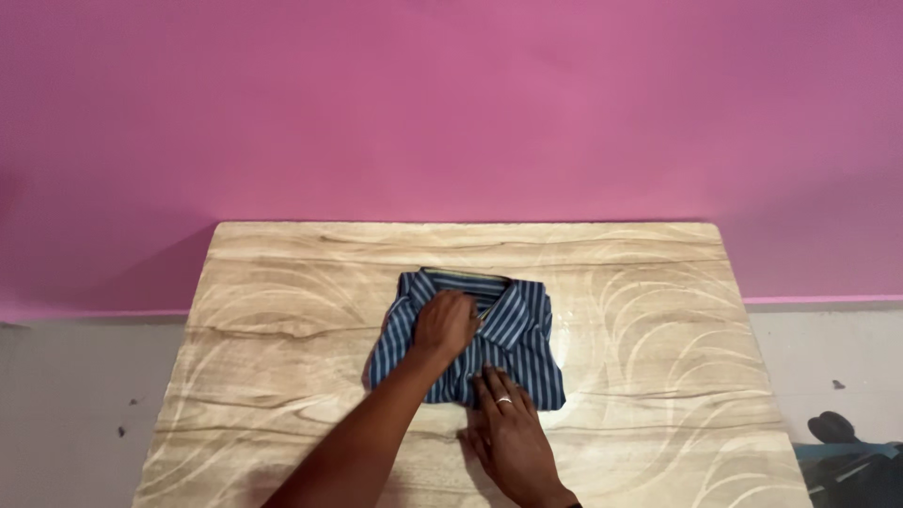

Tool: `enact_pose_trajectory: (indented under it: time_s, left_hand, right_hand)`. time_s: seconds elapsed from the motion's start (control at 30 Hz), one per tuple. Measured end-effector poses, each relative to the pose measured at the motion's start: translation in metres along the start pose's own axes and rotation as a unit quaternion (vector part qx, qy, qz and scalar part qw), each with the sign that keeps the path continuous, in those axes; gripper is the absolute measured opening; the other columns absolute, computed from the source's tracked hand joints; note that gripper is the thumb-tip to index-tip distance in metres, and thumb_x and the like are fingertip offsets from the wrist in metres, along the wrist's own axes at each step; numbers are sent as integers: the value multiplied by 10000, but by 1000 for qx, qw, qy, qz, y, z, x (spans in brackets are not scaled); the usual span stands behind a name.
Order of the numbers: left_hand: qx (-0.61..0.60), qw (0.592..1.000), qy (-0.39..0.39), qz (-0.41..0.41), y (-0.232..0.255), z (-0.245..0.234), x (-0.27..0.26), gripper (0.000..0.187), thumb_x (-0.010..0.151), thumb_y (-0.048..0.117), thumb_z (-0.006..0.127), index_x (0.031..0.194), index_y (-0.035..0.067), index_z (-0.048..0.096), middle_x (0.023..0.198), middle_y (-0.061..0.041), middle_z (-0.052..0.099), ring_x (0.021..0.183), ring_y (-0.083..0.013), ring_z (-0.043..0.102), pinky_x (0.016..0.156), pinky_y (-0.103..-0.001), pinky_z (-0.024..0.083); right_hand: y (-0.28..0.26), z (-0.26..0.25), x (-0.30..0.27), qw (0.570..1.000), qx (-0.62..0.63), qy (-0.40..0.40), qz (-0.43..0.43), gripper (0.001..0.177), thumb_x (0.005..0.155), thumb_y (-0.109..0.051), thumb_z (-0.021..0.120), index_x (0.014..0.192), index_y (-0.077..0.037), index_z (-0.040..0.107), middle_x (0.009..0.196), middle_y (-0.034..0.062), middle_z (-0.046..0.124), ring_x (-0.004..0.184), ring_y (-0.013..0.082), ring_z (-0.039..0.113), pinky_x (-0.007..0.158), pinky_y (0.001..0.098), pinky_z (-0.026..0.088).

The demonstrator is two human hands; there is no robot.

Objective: The person folds a shirt by bringing the sleeves and sides to the center and then folding the garment in half before placing it into an open suitcase.

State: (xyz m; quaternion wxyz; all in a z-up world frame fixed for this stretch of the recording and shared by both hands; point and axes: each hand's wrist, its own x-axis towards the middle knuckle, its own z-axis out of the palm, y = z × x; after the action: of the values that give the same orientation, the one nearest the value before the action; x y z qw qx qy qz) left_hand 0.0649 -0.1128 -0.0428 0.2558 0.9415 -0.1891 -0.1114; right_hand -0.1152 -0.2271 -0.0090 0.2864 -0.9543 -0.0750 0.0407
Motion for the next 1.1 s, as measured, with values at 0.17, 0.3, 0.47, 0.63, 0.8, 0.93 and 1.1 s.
enact_pose_trajectory:
  time_s: [0.17, 0.3, 0.47, 0.63, 0.8, 0.93, 1.1]
  left_hand:
    - [41, 998, 3, 48, 1, -5, -24, 487, 930, 192, 727, 1382, 87, 577, 1367, -137, 606, 1298, -315, 566, 1081, -433, 492]
    - [277, 930, 57, 236, -1, 6, -33, 615, 980, 270, 563, 1569, 161, 422, 1678, -85, 303, 1554, -274, 245, 1244, -449, 212]
    - [175, 971, 6, 160, -16, 17, -39, 627, 1053, 469, 358, 1624, 234, 251, 1691, -75, 168, 1560, -299, 106, 1253, -509, 48]
    - [171, 973, -2, 152, -7, 8, -42, 628, 1043, 464, 370, 1620, 269, 218, 1694, -69, 152, 1557, -308, 86, 1240, -525, 46]
    - [146, 988, 38, 45, -14, -19, -63, 743, 1000, 494, 533, 1588, 136, 255, 1668, -149, 238, 1540, -360, 172, 1237, -535, 117]
    - [-15, 953, 135, -270, -61, -24, -63, 965, 868, 593, 702, 1522, -32, 368, 1570, -244, 397, 1482, -380, 338, 1201, -458, 315]
    - [-233, 922, 29, -308, -86, -30, -48, 1078, 755, 600, 820, 1516, -27, 382, 1500, -279, 486, 1349, -361, 538, 1088, -428, 473]
  right_hand:
    - [3, -14, 8, 991, -1, 128, 49, 568, 959, -208, 580, 1494, -62, 454, 1571, 183, 431, 1488, 359, 358, 1194, 479, 320]
    - [25, -16, 49, 977, -125, 172, 2, 637, 1041, -403, 414, 1583, -76, 343, 1652, 174, 310, 1518, 369, 273, 1190, 579, 198]
    - [56, -2, 74, 981, -176, 74, 17, 669, 1043, -473, 383, 1602, -119, 289, 1662, 110, 276, 1518, 353, 226, 1182, 595, 160]
    - [61, -1, 74, 980, -182, 84, 14, 697, 1041, -498, 413, 1595, -94, 289, 1667, 103, 269, 1529, 357, 225, 1185, 608, 173]
    - [62, -15, 52, 966, -103, 227, 71, 841, 934, -503, 618, 1577, -29, 352, 1573, 229, 395, 1448, 425, 425, 1180, 526, 355]
    - [72, -23, 55, 914, 111, 128, 368, 790, 948, -576, 654, 1431, 39, 540, 1388, 276, 636, 1241, 361, 666, 1048, 442, 551]
    - [75, -27, 84, 848, 252, 93, 458, 977, 723, -494, 867, 1445, 20, 454, 1299, 289, 637, 1137, 351, 690, 960, 426, 568]
